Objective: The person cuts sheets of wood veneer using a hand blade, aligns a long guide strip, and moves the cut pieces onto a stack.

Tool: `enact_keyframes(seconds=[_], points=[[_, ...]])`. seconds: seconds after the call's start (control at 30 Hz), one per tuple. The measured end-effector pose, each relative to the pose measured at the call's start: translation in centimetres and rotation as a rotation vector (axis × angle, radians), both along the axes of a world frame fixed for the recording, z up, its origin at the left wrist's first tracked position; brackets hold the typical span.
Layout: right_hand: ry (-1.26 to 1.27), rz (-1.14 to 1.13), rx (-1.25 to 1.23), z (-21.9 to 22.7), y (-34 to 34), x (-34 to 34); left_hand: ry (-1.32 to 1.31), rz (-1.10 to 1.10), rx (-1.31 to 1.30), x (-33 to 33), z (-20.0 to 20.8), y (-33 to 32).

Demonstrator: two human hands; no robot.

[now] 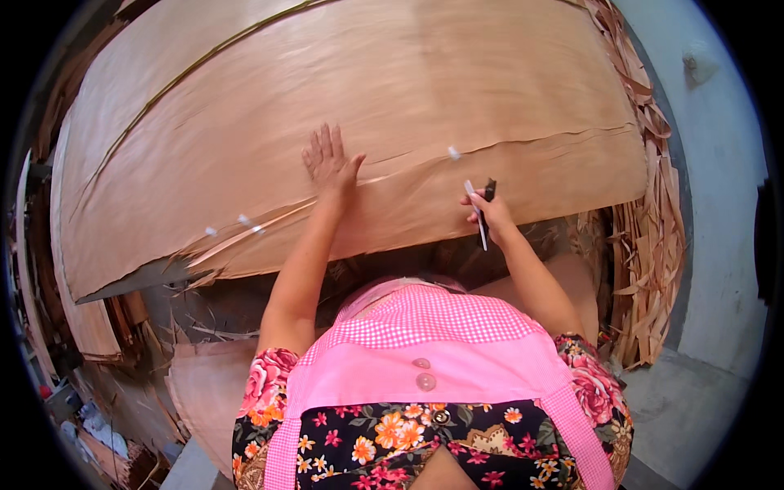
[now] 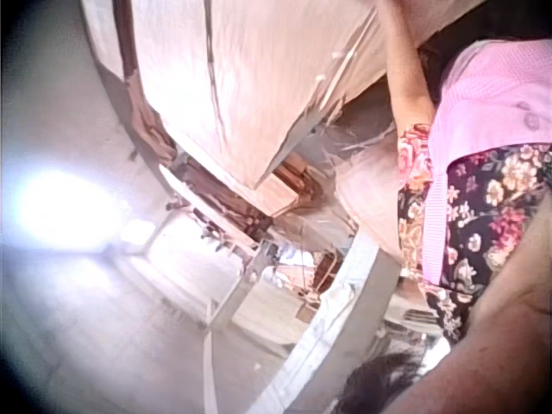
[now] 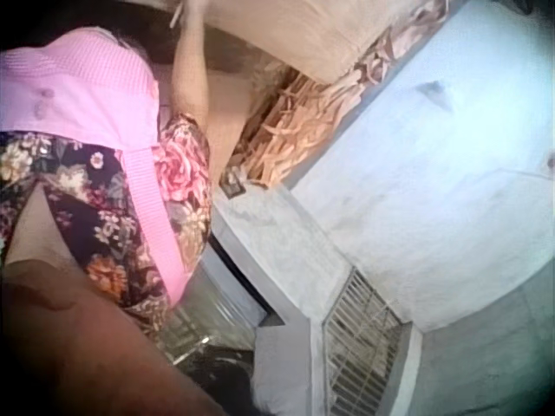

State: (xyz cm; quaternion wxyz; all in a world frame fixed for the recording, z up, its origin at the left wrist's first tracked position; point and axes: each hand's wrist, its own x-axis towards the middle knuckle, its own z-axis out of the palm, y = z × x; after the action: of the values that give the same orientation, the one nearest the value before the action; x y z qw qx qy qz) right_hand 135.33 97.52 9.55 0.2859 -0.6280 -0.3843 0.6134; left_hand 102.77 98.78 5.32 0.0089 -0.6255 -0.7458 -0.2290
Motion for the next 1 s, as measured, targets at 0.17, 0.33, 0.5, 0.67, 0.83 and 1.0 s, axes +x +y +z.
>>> enact_keyframes(seconds=[0.17, 0.33, 0.5, 0.67, 0.83, 1.0], points=[[0.143, -0.007, -0.141, -2.6, -0.8, 4.7, 0.388, 0.009, -0.006, -0.5, -1.4, -1.3], [0.420, 0.099, -0.298, -3.0, -1.7, 1.1, 0.105, -0.428, 0.082, 11.3, 0.3, 3.4], [0.268, 0.075, -0.129, -0.5, 1.1, 8.5, 0.096, -0.581, -0.154, 21.8, -0.4, 5.5], [0.096, -0.075, 0.064, -0.3, 9.8, 10.4, -0.175, -0.646, -0.040, 23.8, -1.4, 7.7], [-0.055, -0.143, -0.104, -1.5, 13.4, 9.1, -0.365, -0.732, 0.071, 28.0, -2.9, 11.4], [-0.623, 0.361, 0.237, -2.1, 14.1, 12.0, 0.123, -0.762, 0.121, 25.8, -2.9, 9.9]])
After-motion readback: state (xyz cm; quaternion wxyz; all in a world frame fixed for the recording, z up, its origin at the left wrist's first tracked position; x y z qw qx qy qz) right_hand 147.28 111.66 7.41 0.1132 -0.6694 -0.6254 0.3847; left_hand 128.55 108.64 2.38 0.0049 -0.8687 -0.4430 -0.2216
